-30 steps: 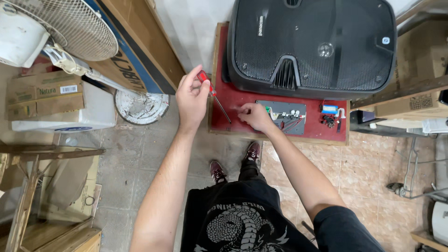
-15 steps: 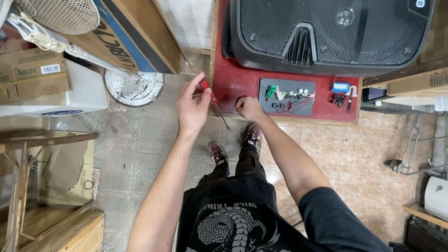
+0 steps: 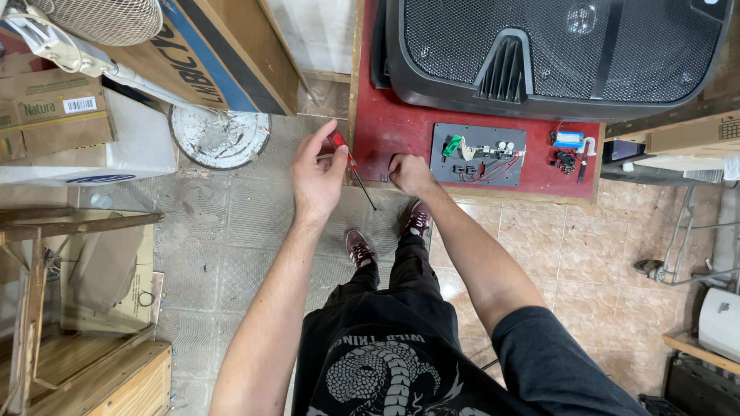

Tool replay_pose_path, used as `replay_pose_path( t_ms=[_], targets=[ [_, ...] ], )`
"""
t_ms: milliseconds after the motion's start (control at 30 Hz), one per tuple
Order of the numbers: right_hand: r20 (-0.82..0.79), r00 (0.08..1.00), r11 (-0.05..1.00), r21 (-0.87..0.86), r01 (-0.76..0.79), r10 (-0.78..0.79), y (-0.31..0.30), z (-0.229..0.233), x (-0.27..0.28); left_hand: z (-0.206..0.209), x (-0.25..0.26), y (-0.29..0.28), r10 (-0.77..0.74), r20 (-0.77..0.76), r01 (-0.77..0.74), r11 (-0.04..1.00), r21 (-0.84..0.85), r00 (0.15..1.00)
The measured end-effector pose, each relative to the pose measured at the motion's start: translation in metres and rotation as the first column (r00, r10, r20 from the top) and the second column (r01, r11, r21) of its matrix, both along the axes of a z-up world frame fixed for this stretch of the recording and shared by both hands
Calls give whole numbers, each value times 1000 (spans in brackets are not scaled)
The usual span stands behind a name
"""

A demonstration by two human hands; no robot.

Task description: The person uses a red-handled screwdriver to remove screws from the top cover of a black Panasonic device placed on a red workbench. The person systematically unscrews multiple fasteners around the perimeter of the device's top surface.

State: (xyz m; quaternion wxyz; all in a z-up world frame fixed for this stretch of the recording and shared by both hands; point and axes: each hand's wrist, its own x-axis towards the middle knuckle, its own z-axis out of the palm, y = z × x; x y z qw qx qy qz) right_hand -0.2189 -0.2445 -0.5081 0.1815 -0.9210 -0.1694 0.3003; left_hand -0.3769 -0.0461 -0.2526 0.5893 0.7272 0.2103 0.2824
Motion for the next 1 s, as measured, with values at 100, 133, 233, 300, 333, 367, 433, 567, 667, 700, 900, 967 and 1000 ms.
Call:
replay_pose_path(
  t_ms=[100,133,233,300,333,367,433,567,667,700,900,967,1000],
  targets=[
    [-31,1000,1000,16,7,-6,0,24,-3,3,1,0,-3,0,3,1000,-15,1000],
    [-30,1000,1000,17,6,-6,1,18,-2,2,1,0,-2,0,2,1000,-14,1000],
    [-34,999,1000,15,-12,12,1,6,-1,0,3,0,-5,-2,5,1000,-17,1000],
    [-34,999,1000,2,-25,25,1,5,-3,0,4,0,1,-5,-1,1000,-13,1000],
    [-35,999,1000,1,-26,26,3,10,-4,-1,4,0,2,-6,-2,1000,-13,1000],
    [-41,998,999,-14,-37,37,5,14,-6,-2,5,0,-1,-9,1,1000,-11,1000],
    [-48,998,998,-30,-49,48,6,19,-7,-4,6,0,-4,-13,3,1000,-9,1000],
    [-40,996,996,-16,-86,85,4,24,-7,-6,8,0,-5,6,6,1000,-30,1000],
    [-39,996,997,-11,-83,82,4,24,-5,-8,10,0,0,16,0,999,-37,1000],
    [-31,996,997,-4,-83,83,4,23,-5,-9,10,0,4,21,-3,999,-43,1000],
    [-39,999,996,84,-21,25,-9,24,1,11,12,-4,-12,17,13,1000,-28,1000],
    [-29,999,996,87,-19,21,-12,14,2,11,17,-3,-13,18,13,1000,-20,1000],
    [-24,1000,996,88,-17,19,-13,9,3,10,19,-3,-13,13,13,1000,-14,1000]
  ],
)
